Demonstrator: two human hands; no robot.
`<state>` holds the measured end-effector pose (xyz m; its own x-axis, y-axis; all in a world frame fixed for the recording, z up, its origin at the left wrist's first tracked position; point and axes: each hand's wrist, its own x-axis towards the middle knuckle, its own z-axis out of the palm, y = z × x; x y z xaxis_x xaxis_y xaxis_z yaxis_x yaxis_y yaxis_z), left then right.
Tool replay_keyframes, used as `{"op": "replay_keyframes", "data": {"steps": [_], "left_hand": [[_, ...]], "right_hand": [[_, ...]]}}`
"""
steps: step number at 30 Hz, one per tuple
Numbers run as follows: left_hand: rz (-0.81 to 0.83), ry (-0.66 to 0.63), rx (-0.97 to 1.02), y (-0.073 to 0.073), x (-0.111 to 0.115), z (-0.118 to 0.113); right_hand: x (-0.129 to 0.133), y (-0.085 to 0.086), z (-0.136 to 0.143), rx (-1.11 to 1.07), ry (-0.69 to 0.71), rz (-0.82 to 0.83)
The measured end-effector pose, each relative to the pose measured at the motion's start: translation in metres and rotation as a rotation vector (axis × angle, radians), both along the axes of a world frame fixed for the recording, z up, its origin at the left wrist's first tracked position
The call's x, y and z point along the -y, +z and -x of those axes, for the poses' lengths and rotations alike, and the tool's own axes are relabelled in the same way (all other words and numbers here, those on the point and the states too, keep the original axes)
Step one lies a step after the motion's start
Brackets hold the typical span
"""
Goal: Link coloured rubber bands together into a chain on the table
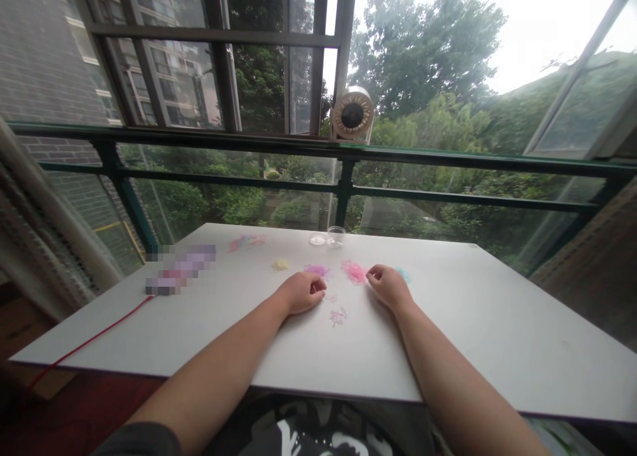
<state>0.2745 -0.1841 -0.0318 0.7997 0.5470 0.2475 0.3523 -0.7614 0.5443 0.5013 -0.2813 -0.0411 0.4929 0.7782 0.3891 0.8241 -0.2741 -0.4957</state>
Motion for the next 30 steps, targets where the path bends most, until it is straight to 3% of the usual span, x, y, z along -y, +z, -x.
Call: {"op": "replay_keyframes", "data": {"steps": [14, 23, 30], "left_hand": [[-0.116, -0.06, -0.02, 0.0, 0.0, -0.008], [-0.157, -0.056, -0.023, -0.002, 0.003, -0.009], [-0.114, -0.081, 0.001, 0.0, 0.007, -0.007]], "right_hand": [[-0.013, -0.005, -0.005, 0.085, -0.074, 0.027], [-0.01, -0.007, -0.007, 0.038, -0.035, 0.025], [-0.002, -0.002, 0.0, -0.021, 0.027, -0.094]]}}
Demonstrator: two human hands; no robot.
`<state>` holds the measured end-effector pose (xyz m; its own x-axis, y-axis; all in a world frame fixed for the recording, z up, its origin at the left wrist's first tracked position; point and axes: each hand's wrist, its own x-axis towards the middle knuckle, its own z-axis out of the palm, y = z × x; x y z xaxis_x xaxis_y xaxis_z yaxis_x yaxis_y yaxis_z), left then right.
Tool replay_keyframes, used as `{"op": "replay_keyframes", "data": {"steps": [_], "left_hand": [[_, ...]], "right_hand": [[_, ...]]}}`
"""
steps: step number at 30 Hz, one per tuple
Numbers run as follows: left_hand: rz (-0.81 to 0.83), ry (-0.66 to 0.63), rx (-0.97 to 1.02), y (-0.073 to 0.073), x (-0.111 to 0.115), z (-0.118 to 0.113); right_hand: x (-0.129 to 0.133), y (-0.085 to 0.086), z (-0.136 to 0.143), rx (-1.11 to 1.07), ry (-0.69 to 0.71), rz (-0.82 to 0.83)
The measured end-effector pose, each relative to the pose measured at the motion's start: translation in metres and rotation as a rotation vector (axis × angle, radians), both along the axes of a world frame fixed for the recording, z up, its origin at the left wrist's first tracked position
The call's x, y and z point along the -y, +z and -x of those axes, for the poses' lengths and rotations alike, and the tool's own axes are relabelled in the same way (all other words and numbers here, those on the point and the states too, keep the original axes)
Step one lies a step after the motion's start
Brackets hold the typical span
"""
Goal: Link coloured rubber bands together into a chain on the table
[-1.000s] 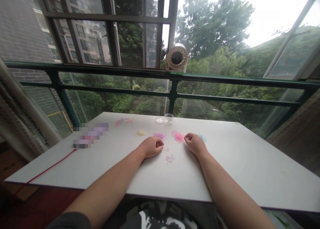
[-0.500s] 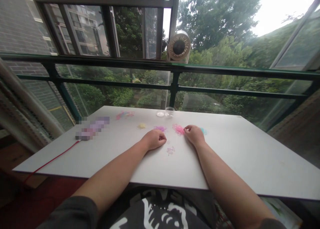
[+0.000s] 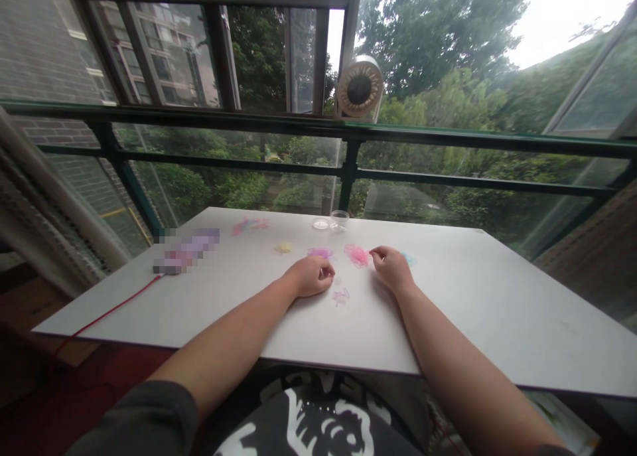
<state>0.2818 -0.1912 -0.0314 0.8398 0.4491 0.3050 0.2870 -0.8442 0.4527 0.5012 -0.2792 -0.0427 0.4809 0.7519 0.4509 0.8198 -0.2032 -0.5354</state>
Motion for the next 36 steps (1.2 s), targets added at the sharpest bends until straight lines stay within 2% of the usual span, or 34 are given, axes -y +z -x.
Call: {"op": "replay_keyframes", "data": {"steps": [2, 6, 9, 17, 30, 36], "left_hand": [[0.002, -0.013, -0.002, 0.0, 0.0, 0.0], [0.018, -0.02, -0.015, 0.0, -0.002, -0.001], [0.012, -0.026, -0.024, 0.0, -0.003, -0.002], [-0.014, -0.05, -0.05, -0.001, -0.003, -0.003], [0.016, -0.037, -0.056, 0.0, 0.0, 0.001], [0.062, -0.045, -0.027, -0.002, -0.002, 0.001]], "right_hand": [[0.002, 0.002, 0.01, -0.011, 0.088, -0.013], [0.006, 0.003, 0.034, -0.021, 0.401, 0.081], [0.006, 0.003, 0.047, 0.029, 0.518, 0.164], [0.007, 0.007, 0.049, 0.089, 0.586, 0.196], [0.012, 0.009, 0.054, -0.105, 0.657, 0.173], [0.011, 0.01, 0.056, -0.125, 0.629, 0.184]]}}
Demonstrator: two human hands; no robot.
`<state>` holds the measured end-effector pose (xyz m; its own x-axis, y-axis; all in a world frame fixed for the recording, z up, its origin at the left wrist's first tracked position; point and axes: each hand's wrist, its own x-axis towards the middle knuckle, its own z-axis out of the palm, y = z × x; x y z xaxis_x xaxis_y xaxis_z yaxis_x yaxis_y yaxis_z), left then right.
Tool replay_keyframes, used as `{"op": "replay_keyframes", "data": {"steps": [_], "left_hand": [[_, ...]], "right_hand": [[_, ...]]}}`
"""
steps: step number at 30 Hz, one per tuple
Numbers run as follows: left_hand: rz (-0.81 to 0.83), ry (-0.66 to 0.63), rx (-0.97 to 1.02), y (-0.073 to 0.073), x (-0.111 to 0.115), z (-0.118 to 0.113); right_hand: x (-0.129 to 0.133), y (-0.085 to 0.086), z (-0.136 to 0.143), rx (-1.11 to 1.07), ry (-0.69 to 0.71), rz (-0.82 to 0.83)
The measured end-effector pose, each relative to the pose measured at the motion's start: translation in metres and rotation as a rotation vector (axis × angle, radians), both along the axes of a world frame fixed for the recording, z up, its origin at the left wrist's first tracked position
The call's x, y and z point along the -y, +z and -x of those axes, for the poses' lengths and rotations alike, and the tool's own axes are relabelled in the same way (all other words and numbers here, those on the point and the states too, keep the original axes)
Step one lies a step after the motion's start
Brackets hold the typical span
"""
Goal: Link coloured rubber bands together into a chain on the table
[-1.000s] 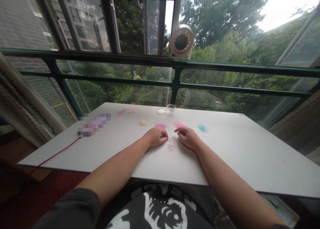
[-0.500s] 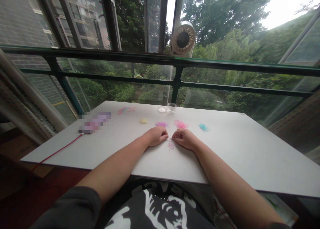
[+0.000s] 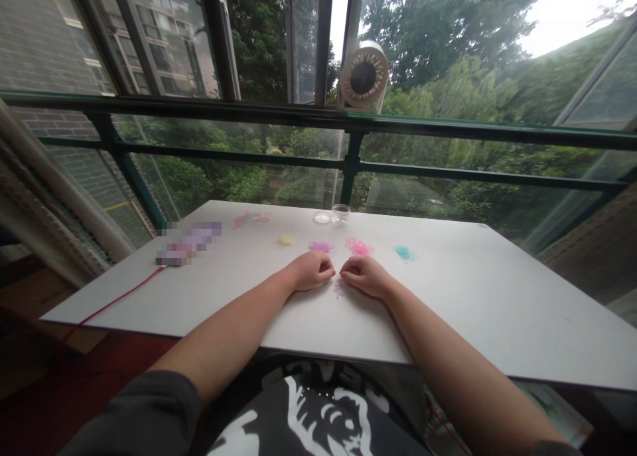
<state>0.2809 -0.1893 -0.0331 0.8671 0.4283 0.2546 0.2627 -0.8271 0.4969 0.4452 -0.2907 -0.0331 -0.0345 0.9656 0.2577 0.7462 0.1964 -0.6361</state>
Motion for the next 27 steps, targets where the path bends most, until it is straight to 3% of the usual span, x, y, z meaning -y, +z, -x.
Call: {"op": "replay_keyframes", "data": {"steps": [13, 20, 27], "left_hand": [[0.143, 0.013, 0.091, -0.001, -0.01, 0.002], [0.19, -0.042, 0.093, 0.003, 0.0, 0.004], [0.101, 0.001, 0.097, 0.002, 0.005, 0.003]], "right_hand": [[-0.002, -0.001, 0.0, -0.062, -0.031, -0.001], [-0.001, 0.0, 0.001, -0.059, -0.057, 0.009], [0.0, 0.002, 0.004, -0.02, -0.053, 0.005]]}}
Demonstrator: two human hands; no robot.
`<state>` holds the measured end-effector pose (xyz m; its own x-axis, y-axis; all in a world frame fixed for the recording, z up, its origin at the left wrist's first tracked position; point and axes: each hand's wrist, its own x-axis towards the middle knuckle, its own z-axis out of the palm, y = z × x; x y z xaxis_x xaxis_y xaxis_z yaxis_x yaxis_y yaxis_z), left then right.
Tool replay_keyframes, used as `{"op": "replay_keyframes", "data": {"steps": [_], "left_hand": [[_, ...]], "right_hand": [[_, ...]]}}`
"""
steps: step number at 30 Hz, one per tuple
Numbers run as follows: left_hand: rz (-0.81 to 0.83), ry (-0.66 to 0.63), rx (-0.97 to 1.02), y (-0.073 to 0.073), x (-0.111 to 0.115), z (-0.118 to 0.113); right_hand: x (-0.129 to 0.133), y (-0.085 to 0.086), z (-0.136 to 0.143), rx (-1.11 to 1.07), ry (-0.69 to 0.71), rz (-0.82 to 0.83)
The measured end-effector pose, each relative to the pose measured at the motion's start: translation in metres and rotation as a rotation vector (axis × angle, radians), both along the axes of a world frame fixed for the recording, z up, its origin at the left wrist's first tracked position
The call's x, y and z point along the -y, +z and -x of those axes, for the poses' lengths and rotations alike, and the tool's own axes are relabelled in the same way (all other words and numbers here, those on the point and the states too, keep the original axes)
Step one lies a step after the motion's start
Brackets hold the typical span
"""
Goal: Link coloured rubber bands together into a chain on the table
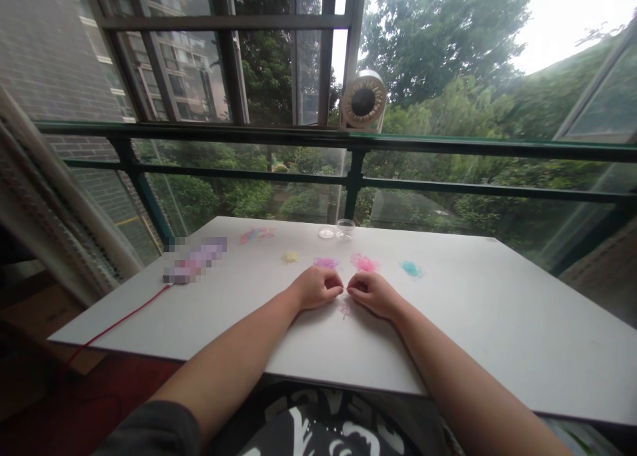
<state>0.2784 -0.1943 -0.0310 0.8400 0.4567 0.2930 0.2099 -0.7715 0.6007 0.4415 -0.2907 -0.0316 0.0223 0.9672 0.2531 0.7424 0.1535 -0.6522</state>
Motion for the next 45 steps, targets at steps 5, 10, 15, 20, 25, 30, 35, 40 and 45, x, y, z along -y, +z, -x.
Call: {"op": "replay_keyframes", "data": {"steps": [5, 10, 15, 20, 25, 30, 35, 40, 45], "left_hand": [[-0.09, 0.118, 0.063, -0.003, -0.018, 0.002], [-0.182, 0.327, 0.074, -0.005, -0.041, 0.005], [-0.189, 0.414, 0.054, -0.011, -0.048, 0.0], [-0.172, 0.431, 0.045, -0.013, -0.048, -0.003], [-0.134, 0.453, 0.021, -0.009, -0.045, -0.002], [-0.124, 0.478, 0.012, -0.008, -0.045, -0.002], [-0.116, 0.505, 0.004, -0.009, -0.047, -0.003], [-0.103, 0.504, -0.01, -0.009, -0.048, -0.004], [-0.102, 0.511, -0.004, -0.008, -0.048, -0.001]], "right_hand": [[-0.001, -0.002, -0.001, 0.035, -0.042, -0.009], [-0.003, -0.004, -0.001, 0.114, -0.067, -0.015], [-0.004, -0.007, -0.002, 0.124, -0.01, -0.013], [-0.005, -0.009, -0.005, 0.114, 0.006, 0.001], [-0.005, -0.008, -0.005, 0.102, 0.007, 0.013], [-0.004, -0.005, -0.004, 0.099, 0.004, 0.024], [-0.005, -0.005, -0.005, 0.113, -0.004, 0.032], [-0.004, -0.004, -0.004, 0.128, -0.005, 0.029], [-0.002, -0.002, -0.003, 0.139, -0.014, 0.032]]}}
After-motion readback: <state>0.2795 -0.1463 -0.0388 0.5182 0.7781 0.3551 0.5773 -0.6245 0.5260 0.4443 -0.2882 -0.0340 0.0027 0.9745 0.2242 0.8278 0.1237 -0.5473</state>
